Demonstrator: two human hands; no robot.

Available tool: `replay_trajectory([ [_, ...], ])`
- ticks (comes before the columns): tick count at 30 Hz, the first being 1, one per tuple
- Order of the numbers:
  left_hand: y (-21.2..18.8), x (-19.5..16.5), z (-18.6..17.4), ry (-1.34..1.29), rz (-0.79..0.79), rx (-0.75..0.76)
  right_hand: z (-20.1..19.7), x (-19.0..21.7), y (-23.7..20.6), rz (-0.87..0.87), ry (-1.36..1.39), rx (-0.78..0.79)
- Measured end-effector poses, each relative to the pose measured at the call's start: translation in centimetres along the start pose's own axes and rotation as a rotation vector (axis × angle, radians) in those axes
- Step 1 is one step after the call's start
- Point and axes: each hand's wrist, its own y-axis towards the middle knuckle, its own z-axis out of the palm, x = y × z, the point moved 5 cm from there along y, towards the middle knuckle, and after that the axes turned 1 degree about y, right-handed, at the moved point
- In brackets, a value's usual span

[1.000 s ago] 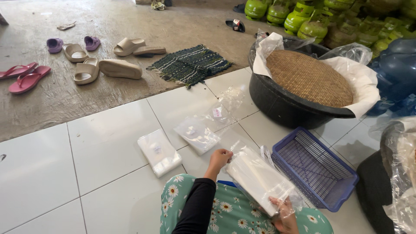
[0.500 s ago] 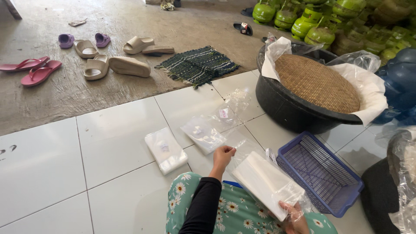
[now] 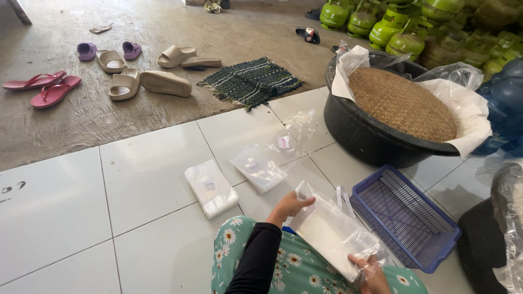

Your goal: The person sits on a cushion on the floor and wraps white foam items in clear plastic bags, folding the bags closed. They then use a handheld blue bag-sealing machine to seal the open ends of the bags and set the sealed packages on the floor beside them.

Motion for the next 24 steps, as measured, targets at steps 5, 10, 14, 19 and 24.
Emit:
replay_trajectory([
  [5,-0.2,-0.3,1.1,-0.003,0.082,-0.044,0.7,0.3,-0.7,-0.055,0.015,0.091],
  [10,0.3,0.5,1.2,0.125,0.007,0.007,2.2,0.6,-1.2,-0.132,0.083,0.134],
  [14,0.3,0.8,2.3,0.283,-0.005,0.146,1.9,2.1,-0.7,-0.245,0.033,0.097],
  [19,0.0,0.5,2.9,0.335,0.126,0.09,0.6,3.1,0.0,-0.274,0.058,0.153],
  [24,-0.8,-0.1,1.8,0.128,0.122,0.07,0.5,2.4,-0.4,-0.166,0.155,0.218],
])
